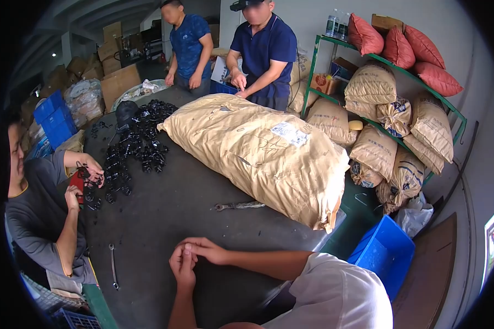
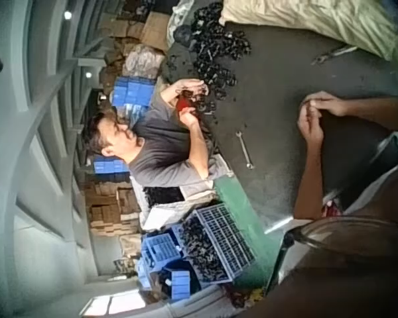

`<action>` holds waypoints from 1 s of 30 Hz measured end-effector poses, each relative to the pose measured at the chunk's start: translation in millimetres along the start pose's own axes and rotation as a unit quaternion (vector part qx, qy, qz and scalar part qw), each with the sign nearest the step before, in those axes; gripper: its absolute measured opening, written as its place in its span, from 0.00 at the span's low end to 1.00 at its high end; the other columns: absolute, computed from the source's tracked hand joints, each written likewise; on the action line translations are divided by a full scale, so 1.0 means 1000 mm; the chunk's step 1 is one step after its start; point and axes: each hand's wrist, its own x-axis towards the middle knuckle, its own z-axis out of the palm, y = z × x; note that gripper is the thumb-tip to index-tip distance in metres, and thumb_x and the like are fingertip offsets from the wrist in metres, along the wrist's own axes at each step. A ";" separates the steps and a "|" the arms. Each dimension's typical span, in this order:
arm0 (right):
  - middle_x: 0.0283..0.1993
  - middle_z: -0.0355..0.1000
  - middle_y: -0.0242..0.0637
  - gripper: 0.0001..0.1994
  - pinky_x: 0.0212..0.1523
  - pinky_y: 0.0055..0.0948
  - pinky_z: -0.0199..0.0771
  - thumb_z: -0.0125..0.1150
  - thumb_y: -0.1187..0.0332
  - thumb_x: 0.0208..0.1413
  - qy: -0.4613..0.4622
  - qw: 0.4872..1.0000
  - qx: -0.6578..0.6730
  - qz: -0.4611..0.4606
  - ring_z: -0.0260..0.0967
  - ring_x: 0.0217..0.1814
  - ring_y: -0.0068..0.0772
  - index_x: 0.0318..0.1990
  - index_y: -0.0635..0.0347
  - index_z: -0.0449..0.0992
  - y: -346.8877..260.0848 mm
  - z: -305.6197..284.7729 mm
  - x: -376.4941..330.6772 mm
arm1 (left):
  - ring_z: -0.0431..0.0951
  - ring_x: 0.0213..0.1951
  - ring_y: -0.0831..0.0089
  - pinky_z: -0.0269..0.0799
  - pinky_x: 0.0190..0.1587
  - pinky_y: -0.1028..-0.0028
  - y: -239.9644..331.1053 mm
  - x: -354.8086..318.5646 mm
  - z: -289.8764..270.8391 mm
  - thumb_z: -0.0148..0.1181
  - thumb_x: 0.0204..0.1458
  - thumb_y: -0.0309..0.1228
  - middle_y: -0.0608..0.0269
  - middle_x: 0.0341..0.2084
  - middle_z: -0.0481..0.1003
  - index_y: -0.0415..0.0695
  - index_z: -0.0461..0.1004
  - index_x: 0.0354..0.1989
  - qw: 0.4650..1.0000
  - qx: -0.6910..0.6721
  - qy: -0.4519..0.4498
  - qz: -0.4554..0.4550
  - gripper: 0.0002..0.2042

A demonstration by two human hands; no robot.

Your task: The worker is assembling small mechanical components using a wrench at a factory workbench.

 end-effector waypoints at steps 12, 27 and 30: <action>0.49 0.73 0.35 0.30 0.43 0.25 0.68 0.45 0.46 0.72 -0.031 0.999 -0.023 -0.001 0.67 0.44 0.22 0.64 0.67 0.69 -0.008 -0.006 -0.010 | 0.70 0.25 0.83 0.59 0.27 0.79 0.020 -0.002 0.008 0.59 0.64 0.35 0.68 0.20 0.73 0.35 0.78 0.36 0.998 0.028 -0.033 -0.042 0.13; 0.44 0.80 0.31 0.09 0.52 0.27 0.76 0.67 0.69 0.61 0.055 0.998 0.015 0.020 0.75 0.48 0.21 0.46 0.62 0.78 -0.005 -0.005 -0.009 | 0.50 0.76 0.51 0.41 0.75 0.46 0.028 0.004 -0.007 0.32 0.63 0.67 0.43 0.73 0.56 0.41 0.51 0.75 0.878 -0.429 -0.198 -0.076 0.44; 0.44 0.80 0.32 0.09 0.50 0.27 0.76 0.68 0.70 0.60 0.040 0.999 0.006 0.001 0.75 0.48 0.21 0.46 0.62 0.79 -0.008 -0.006 -0.010 | 0.47 0.76 0.49 0.37 0.74 0.44 0.031 0.006 -0.007 0.31 0.62 0.69 0.42 0.74 0.52 0.45 0.49 0.77 0.862 -0.454 -0.213 -0.080 0.45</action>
